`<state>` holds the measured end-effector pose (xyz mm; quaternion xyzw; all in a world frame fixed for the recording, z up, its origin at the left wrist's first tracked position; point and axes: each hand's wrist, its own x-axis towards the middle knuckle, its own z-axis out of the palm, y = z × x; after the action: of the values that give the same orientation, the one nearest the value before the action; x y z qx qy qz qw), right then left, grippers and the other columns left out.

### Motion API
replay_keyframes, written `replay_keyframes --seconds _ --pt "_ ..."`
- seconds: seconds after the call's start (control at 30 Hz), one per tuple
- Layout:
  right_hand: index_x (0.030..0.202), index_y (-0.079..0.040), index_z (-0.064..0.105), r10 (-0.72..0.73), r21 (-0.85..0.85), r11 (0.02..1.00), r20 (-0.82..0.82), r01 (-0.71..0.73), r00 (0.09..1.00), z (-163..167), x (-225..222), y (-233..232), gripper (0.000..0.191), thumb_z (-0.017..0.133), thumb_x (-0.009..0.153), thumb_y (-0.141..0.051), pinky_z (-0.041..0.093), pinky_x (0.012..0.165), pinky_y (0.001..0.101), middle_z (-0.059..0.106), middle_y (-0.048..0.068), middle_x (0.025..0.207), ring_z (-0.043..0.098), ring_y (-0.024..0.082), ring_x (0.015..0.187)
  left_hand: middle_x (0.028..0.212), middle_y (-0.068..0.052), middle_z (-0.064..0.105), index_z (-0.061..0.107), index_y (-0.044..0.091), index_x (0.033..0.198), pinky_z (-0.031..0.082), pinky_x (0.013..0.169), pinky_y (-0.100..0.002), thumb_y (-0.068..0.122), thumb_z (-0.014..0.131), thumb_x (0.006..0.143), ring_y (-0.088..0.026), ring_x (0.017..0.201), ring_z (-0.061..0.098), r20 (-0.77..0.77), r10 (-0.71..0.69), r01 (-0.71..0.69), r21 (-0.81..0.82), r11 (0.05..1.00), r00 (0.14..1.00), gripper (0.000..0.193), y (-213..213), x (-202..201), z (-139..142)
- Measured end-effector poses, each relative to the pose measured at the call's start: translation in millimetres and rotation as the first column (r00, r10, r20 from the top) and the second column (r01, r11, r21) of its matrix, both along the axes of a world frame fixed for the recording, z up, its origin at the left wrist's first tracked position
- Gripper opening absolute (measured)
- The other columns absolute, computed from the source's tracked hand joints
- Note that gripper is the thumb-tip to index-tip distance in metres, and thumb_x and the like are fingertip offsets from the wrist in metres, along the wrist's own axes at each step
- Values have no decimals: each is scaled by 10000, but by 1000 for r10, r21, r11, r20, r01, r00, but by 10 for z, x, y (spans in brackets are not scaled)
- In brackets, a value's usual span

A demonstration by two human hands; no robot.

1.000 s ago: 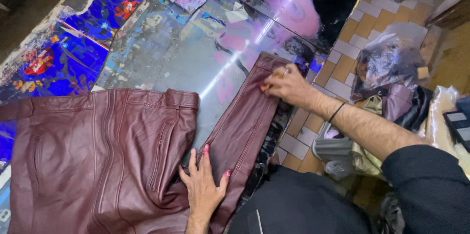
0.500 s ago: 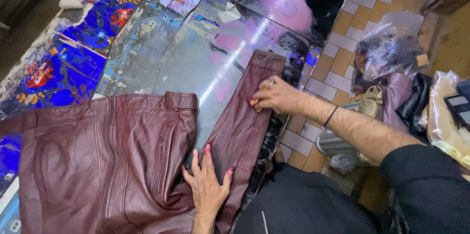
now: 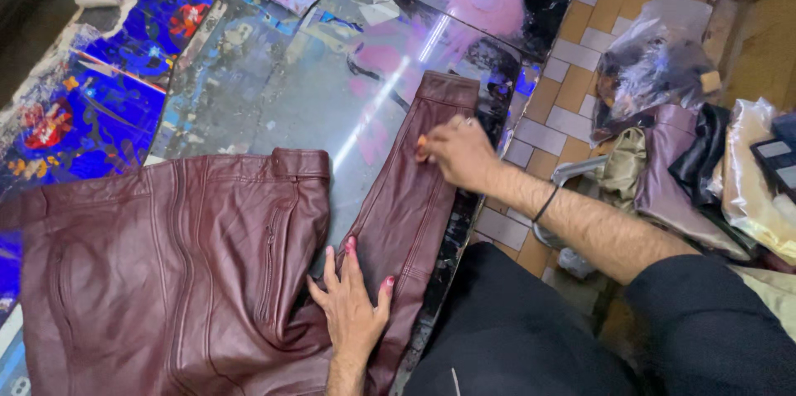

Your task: The person applies dark red dye to the sleeve of a maroon leather jacket laid on a work table, rubbing the dye in with a sponge along the sleeve. They reload the sponge with dye from a bottle, work over different sections of the sleeve and cuff, then lift and reposition the jacket at the end.

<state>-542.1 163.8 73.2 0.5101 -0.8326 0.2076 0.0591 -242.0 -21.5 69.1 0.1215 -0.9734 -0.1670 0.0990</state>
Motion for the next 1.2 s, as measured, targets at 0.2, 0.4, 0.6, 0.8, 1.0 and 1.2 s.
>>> replay_keyframes --seconds 0.2,0.4,0.6,0.8,1.0,1.2 --pt "1043 -264 789 75 15 997 -295 -74 953 70 -221 87 275 690 819 -139 380 852 430 670 -55 1162 576 208 1067 1571 -92 418 286 -29 1525 164 1120 -746 448 667 855 -389 1479 283 -34 -10 10 -18 1000 999 906 -14 -70 32" --pt "1095 -243 780 269 -38 957 -261 -289 927 102 -354 185 314 664 827 -125 404 967 450 637 5 1269 565 224 1146 1505 -119 464 349 -13 1506 148 1131 -737 411 715 814 -401 1462 309 -57 167 -168 -14 986 984 890 254 -303 115" --pt "1095 -221 757 133 -34 989 -265 -147 955 183 -677 106 251 692 859 -166 382 896 490 652 5 1246 577 238 1133 1499 -161 474 407 48 1501 174 1165 -657 389 752 811 -377 1457 341 -160 280 -287 -20 958 947 843 712 -976 79" --pt "1047 -247 771 533 -74 834 -149 -547 833 183 -768 63 271 663 825 -137 390 927 474 656 -11 1210 592 224 1123 1536 -170 434 343 10 1516 174 1120 -643 401 807 718 -372 1445 319 5 319 -318 90 944 948 1003 759 -1513 56" --pt "1039 -214 788 329 -5 941 -220 -338 919 134 -1054 192 244 680 821 -187 376 894 471 656 -26 1203 588 212 1086 1533 -154 410 290 -1 1540 133 1133 -682 427 822 709 -346 1464 305 77 385 -391 89 916 919 1076 780 -1609 52" --pt "1052 -234 792 122 -25 991 -207 -129 971 114 -1187 407 275 673 820 -147 362 899 476 650 -11 1207 567 237 1076 1582 -170 359 272 1 1543 68 1139 -711 426 812 730 -362 1486 263 54 398 -402 103 910 916 1064 842 -1717 47"
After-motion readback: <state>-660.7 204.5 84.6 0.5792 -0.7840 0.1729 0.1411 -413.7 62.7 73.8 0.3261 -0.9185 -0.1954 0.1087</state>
